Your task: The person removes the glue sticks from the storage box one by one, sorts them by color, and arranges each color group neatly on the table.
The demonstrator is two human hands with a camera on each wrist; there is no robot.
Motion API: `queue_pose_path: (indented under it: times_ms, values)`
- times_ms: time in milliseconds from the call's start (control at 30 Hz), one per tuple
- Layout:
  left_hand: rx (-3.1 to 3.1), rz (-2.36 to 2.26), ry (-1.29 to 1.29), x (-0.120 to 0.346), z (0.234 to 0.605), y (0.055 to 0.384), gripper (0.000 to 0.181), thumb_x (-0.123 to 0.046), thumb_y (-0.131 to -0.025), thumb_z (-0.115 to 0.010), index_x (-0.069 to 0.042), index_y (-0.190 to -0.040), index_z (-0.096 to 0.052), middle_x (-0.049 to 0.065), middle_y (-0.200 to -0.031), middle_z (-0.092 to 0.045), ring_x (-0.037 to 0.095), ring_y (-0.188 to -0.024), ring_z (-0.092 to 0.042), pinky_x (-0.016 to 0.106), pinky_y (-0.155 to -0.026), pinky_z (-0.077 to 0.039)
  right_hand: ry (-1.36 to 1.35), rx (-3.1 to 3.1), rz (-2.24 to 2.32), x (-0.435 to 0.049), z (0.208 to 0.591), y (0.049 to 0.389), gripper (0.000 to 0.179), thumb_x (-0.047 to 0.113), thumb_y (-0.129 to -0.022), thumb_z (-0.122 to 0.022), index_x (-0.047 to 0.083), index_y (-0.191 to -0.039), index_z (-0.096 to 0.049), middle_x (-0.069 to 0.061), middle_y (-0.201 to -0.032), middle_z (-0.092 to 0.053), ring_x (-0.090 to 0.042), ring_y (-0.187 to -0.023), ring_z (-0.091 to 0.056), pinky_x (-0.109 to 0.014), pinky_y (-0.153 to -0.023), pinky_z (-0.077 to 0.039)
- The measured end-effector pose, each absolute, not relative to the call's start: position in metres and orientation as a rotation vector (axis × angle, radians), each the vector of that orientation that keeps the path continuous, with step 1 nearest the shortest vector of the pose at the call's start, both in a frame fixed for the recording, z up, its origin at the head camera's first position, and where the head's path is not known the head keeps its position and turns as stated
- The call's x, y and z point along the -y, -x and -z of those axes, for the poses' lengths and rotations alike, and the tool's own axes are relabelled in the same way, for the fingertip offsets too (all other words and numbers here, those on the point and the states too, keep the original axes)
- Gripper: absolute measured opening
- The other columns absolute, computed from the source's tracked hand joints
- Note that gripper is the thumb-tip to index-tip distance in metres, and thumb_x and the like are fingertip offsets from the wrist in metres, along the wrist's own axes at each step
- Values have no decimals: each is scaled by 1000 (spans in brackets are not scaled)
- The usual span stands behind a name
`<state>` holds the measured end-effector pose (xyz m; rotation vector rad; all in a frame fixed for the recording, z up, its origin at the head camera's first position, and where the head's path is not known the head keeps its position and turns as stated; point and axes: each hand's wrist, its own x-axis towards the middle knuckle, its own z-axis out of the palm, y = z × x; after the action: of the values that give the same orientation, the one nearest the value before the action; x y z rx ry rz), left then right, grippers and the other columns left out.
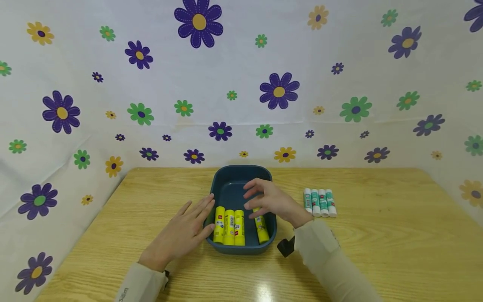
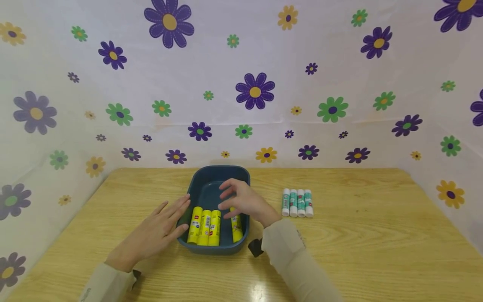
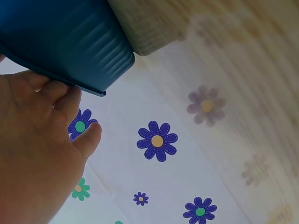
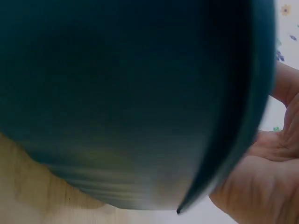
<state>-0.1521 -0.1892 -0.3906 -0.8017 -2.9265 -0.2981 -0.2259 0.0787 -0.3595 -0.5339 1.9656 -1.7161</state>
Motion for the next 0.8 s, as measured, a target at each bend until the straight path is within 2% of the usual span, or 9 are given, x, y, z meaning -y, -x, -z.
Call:
queue_pose_path:
  times_ms: [300,567,800]
  values:
    - [2921,295,812,188,391,153,64,-36,-108,-47,4,-156,-33,13,-165,-27,31,-150,-27,59,-120,-19,477,-2045,1563,-65,363,215,55,-9,-91,-67,-8,-139,-41,-25,-123,-51,-31,-93,-66,-45,-75,-62]
    - [2907,302,831,189,391,154,64,-35,-108,-46,5,-156,-32,13,-165,-26,30,-150,-27,60,-119,-19,370,-2201,1449,-56,364,211,55,-6,-88,-73,-2,-136,-47,-18,-119,-53,-28,-84,-69,-41,-68,-62]
    - [2916,313,824,190,391,153,64,-36,-108,-47,4,-156,-32,13,-165,-26,29,-151,-26,59,-120,-18,372,-2273,1313,-48,365,206,60,-5,-87,-75,0,-139,-46,-19,-122,-56,-27,-82,-68,-40,-67,-62]
